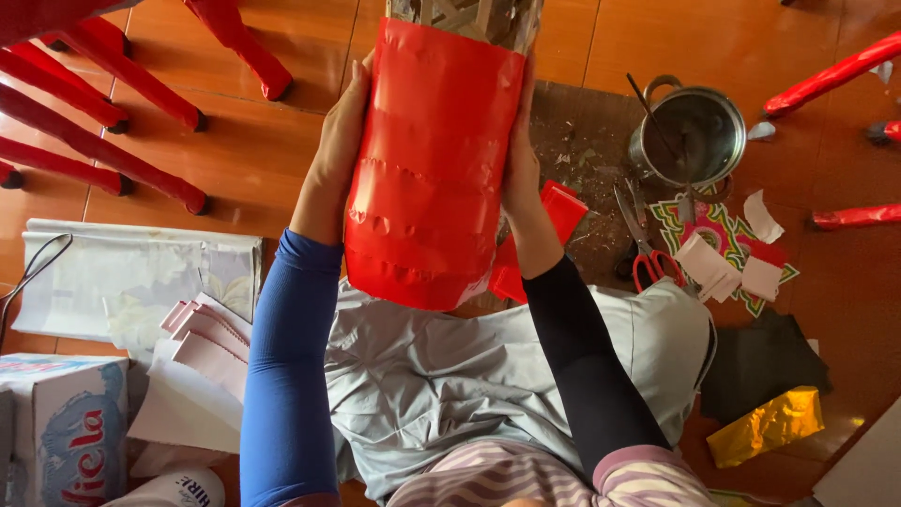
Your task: Cutting pink paper strips and applying red paper covering to a bamboo structure to create a decorative craft item.
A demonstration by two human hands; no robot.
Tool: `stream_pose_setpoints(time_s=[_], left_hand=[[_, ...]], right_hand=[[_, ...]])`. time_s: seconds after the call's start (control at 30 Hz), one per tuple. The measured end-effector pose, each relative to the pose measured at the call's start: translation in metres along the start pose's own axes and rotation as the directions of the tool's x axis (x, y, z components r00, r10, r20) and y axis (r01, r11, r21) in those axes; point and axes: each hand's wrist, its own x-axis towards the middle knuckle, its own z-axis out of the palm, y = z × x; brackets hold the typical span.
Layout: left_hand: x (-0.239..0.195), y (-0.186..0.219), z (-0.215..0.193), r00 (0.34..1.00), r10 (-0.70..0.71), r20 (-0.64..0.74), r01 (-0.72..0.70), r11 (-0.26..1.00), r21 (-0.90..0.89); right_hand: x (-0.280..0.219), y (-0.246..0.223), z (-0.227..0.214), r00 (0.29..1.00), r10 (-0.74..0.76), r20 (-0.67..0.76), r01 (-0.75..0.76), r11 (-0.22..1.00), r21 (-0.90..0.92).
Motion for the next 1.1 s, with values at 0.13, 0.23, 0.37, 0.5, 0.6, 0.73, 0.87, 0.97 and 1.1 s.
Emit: stream_pose_setpoints(time_s=[0.13, 0.23, 0.37, 0.5, 0.6, 0.73, 0.87, 0.97, 1.1], left_hand=[[0.004, -0.005, -0.015, 0.999, -0.003, 0.048, 0.006, 0.999, -0.05], [-0.005, -0.02, -0.046, 0.997, 0.009, 0.082, -0.007, 0.999, -0.035], [-0.08, -0.07, -0.091, 0.935, 0.115, -0.334, -0.121, 0.993, 0.004], [-0.178, -0.165, -0.084, 0.629, 0.316, -0.71, -0.296, 0.942, 0.157], [-0.226, -0.216, -0.018, 0.577, 0.014, -0.817, -0.008, 1.0, 0.011], [-0.249, -0.329, -0.005, 0.754, -0.006, -0.657, 0.173, 0.966, 0.19], [-0.22, -0.381, 0.012, 0.888, -0.158, -0.433, 0.328, 0.876, 0.353], [-0.195, -0.417, 0.01, 0.901, -0.032, -0.433, 0.348, 0.65, 0.676], [-0.179, -0.441, 0.021, 0.86, 0.135, -0.492, 0.399, 0.425, 0.813]], right_hand=[[-0.003, 0.024, -0.024, 0.986, 0.148, -0.074, -0.143, 0.987, 0.068], [-0.021, 0.025, -0.046, 0.994, 0.09, 0.061, -0.06, 0.923, -0.38], [-0.089, 0.005, -0.089, 0.933, 0.302, -0.193, -0.356, 0.851, -0.387], [-0.215, 0.086, -0.179, 0.841, 0.506, -0.193, -0.343, 0.222, -0.913], [-0.246, 0.064, -0.117, 0.811, 0.554, -0.186, -0.211, -0.018, -0.977], [-0.256, 0.061, -0.098, 0.871, 0.47, -0.144, -0.106, -0.106, -0.989], [-0.261, 0.064, -0.104, 0.908, 0.401, -0.124, -0.089, -0.106, -0.99], [-0.259, 0.061, -0.107, 0.93, 0.354, -0.099, -0.095, -0.03, -0.995], [-0.261, 0.069, -0.116, 0.944, 0.323, -0.071, -0.093, 0.055, -0.994]])
